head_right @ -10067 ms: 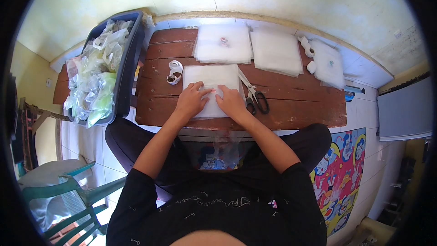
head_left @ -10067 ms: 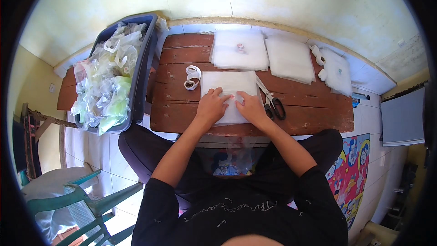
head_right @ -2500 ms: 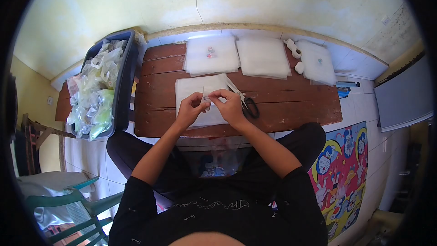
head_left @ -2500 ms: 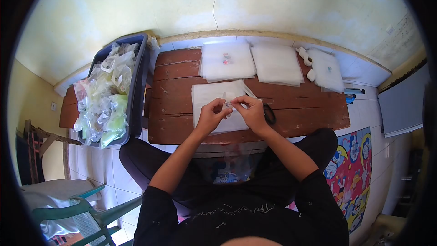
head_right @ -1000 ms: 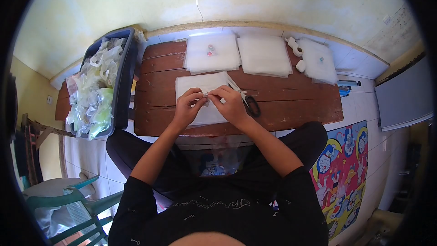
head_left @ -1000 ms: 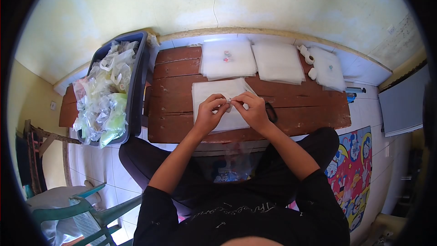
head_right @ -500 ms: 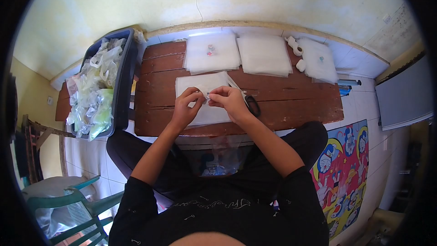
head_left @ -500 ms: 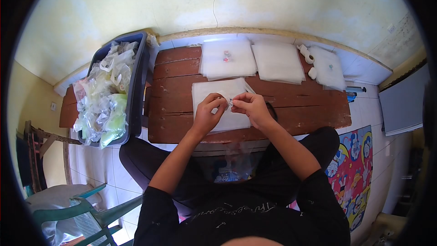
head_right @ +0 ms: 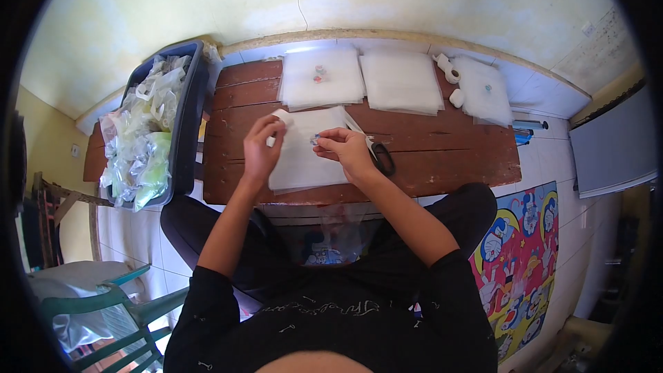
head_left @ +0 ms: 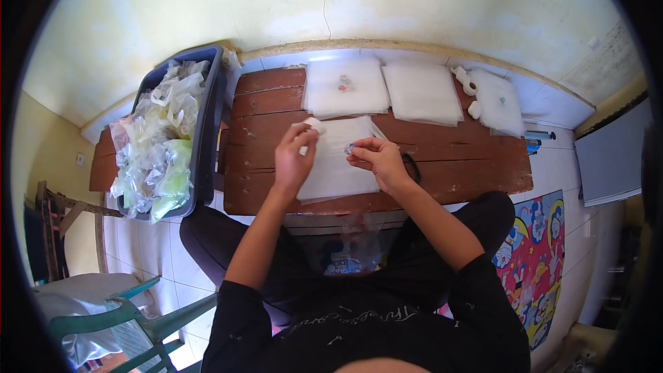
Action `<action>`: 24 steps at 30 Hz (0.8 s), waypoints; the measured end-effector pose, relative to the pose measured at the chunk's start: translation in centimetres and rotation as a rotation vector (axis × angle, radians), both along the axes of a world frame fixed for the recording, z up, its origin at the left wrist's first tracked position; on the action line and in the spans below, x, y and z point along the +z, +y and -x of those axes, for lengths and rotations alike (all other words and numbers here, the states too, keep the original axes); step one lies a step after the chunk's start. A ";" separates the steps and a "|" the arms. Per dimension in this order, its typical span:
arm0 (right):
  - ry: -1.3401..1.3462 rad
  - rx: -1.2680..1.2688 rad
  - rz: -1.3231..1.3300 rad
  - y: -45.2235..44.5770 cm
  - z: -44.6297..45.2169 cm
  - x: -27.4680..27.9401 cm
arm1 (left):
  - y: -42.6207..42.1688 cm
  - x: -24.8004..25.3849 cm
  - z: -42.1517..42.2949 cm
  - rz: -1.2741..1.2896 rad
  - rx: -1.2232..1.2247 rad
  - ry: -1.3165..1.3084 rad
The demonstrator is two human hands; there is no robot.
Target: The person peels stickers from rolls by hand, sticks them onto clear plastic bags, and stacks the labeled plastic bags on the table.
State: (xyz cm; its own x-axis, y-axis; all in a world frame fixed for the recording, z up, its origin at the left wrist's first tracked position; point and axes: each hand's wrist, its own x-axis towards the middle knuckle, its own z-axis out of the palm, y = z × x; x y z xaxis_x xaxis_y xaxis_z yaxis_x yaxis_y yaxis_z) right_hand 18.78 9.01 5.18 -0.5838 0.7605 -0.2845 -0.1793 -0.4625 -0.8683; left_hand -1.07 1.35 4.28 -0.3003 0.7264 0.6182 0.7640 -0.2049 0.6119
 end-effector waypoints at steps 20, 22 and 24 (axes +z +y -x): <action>-0.157 -0.005 -0.169 0.8 0.3 -5.0 | 0.3 -2.7 2.7 0.199 0.326 0.232; -0.165 0.009 -0.173 0.8 0.6 -5.2 | 0.6 -3.1 1.3 0.197 0.001 -0.077; -0.156 0.030 -0.168 0.7 0.8 -5.5 | 0.7 -3.4 -0.6 0.307 -0.105 -0.280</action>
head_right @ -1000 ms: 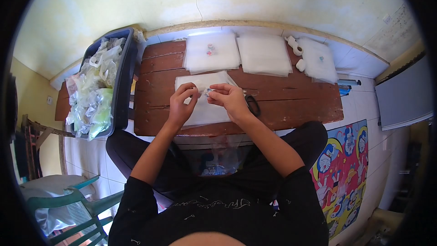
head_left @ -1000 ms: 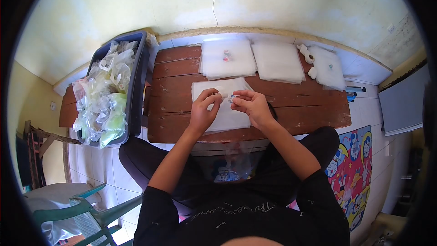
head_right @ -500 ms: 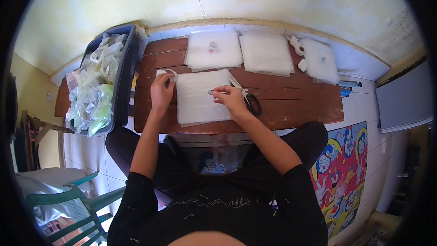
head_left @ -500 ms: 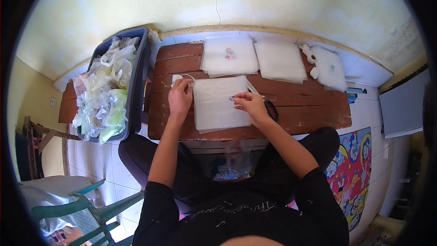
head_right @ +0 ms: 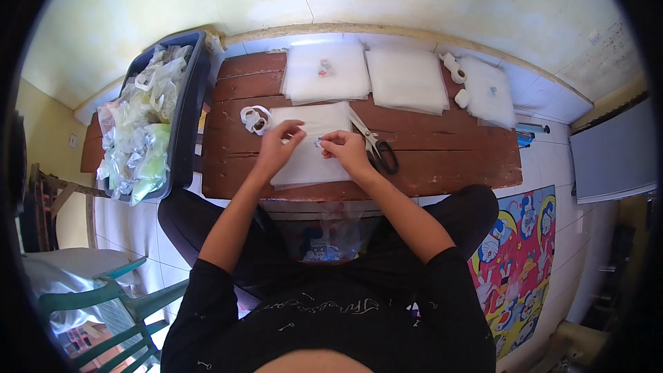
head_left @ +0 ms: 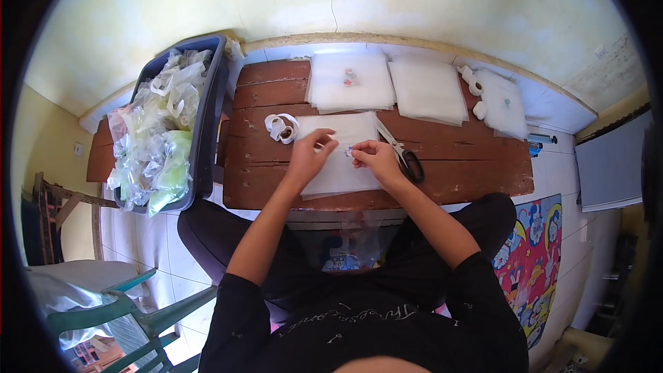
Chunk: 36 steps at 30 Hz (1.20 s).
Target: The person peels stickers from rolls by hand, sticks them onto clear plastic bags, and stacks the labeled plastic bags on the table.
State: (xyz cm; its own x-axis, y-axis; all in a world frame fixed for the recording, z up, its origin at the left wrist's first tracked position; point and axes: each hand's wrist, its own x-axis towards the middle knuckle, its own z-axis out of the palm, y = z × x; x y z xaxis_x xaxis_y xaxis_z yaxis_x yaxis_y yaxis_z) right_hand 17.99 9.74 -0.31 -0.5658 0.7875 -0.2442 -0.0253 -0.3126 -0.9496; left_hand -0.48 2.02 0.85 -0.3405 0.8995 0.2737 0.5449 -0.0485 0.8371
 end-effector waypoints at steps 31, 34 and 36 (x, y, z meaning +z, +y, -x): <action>-0.292 0.014 -0.430 0.1 1.9 -2.0 | -1.0 -1.9 -0.8 0.039 -0.188 0.336; -0.348 0.028 -0.484 -0.1 1.9 -1.5 | -1.0 -2.2 -1.0 0.026 -0.171 0.402; -0.348 0.021 -0.579 -0.2 2.0 -1.8 | -1.0 -2.2 -1.1 0.037 -0.161 0.420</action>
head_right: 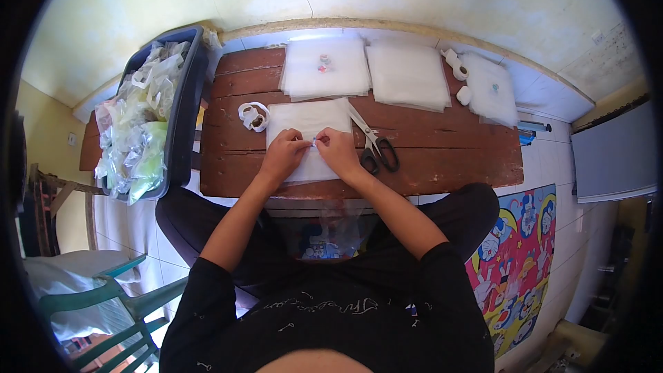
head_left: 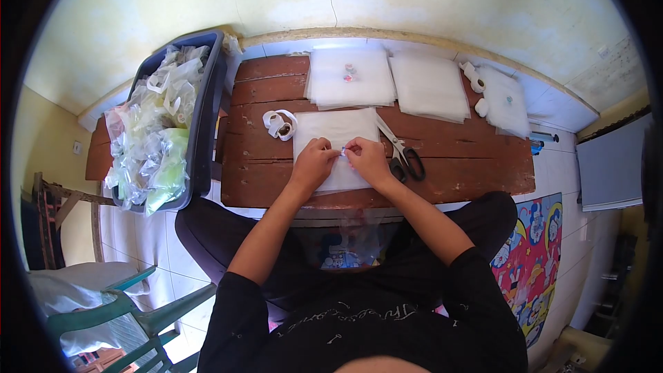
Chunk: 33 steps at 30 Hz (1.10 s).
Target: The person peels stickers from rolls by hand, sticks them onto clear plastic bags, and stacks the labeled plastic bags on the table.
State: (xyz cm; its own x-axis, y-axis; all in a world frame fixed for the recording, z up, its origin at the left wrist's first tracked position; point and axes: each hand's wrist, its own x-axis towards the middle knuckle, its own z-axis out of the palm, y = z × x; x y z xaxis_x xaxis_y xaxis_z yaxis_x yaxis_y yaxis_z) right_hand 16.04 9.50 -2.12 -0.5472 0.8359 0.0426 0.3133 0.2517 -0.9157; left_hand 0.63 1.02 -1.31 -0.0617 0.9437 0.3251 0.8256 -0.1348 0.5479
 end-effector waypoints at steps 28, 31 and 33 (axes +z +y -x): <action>-0.391 -0.128 -0.490 2.8 -3.1 0.9 | -0.1 -0.3 -0.2 -0.013 0.105 -0.001; -0.231 -0.180 -0.275 3.2 -3.1 0.1 | -0.1 -0.7 -0.5 -0.042 0.107 -0.018; -0.228 -0.187 -0.271 3.4 -3.0 0.0 | -0.1 -0.9 -0.6 -0.050 0.103 -0.024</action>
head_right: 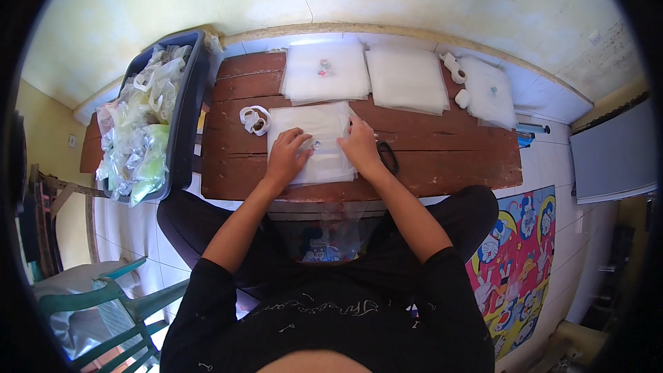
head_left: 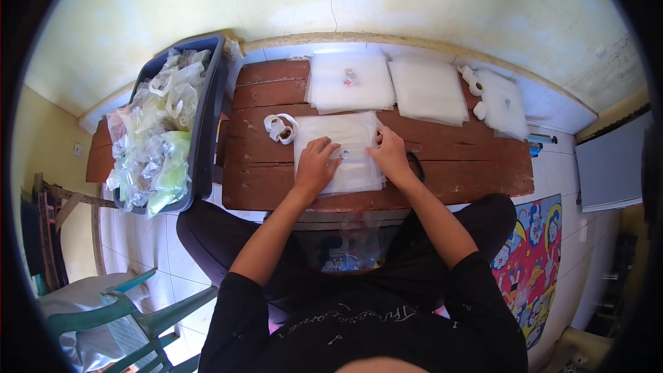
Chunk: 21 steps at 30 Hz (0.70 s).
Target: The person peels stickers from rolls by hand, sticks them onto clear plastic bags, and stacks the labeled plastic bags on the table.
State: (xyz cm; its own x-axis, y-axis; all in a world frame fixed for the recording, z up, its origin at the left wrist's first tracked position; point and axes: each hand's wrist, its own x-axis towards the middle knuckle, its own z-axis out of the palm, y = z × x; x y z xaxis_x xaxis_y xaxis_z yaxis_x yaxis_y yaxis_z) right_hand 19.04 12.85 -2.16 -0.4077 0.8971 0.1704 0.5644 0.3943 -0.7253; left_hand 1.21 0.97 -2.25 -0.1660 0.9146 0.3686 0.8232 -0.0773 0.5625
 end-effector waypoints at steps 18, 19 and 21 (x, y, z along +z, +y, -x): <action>0.820 0.158 0.411 0.0 0.0 9.5 | 0.1 2.6 -1.2 -0.182 0.220 -0.368; 0.936 0.158 0.493 -0.1 -0.1 10.2 | 0.1 2.7 -1.4 -0.140 0.249 -0.558; 0.999 0.181 0.513 -0.2 -0.3 10.7 | 0.4 2.3 -1.3 -0.083 0.275 -0.716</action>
